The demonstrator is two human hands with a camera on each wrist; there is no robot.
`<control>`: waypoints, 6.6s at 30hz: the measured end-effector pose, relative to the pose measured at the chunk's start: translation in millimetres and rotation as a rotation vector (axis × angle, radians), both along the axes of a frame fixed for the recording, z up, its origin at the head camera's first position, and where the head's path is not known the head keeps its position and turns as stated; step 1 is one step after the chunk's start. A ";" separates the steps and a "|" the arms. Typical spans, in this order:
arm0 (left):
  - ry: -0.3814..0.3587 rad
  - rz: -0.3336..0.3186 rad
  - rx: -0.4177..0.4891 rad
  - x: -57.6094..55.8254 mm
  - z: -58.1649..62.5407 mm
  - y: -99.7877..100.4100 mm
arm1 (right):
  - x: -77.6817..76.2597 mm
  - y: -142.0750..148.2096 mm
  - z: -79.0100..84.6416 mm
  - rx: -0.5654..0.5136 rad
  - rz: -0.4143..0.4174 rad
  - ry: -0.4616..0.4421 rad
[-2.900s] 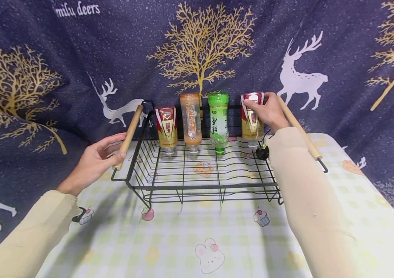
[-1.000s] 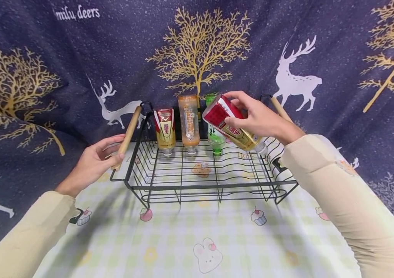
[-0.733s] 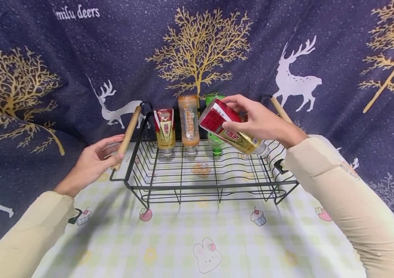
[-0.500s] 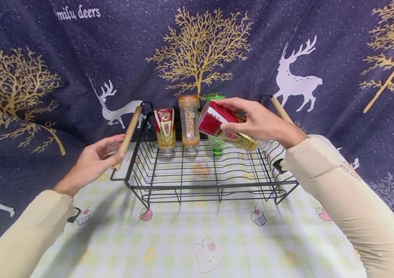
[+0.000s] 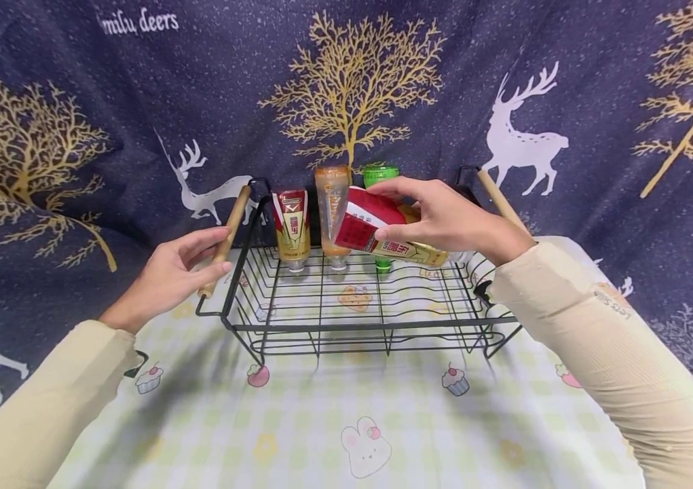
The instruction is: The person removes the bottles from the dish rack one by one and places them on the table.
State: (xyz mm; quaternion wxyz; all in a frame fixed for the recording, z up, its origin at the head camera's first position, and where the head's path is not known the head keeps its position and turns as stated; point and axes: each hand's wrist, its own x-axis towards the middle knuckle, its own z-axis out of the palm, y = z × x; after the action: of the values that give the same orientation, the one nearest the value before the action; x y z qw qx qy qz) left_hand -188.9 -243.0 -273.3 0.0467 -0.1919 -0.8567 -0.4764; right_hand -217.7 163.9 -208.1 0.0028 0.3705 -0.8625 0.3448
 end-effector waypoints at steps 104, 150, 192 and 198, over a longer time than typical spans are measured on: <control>0.223 -0.365 -0.436 6.1 69.6 124.8 | 21.1 -13.1 7.8 0.101 0.059 0.061; 0.200 -0.051 0.163 46.4 55.1 37.2 | 34.5 48.9 -29.7 0.009 -0.035 -0.041; 0.250 0.171 0.493 95.0 4.9 -43.0 | 64.0 130.3 -58.6 0.015 -0.385 -0.008; 0.234 0.166 0.543 101.3 -13.4 -53.8 | 65.1 134.1 -62.2 0.040 -0.419 0.030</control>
State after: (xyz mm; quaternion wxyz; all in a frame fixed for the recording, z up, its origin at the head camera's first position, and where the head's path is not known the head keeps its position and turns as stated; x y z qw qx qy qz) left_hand -87.6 -296.8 -286.6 0.2336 -0.1553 -0.6997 -0.6570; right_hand -152.6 298.0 -270.3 0.0799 0.1881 -0.9272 0.3138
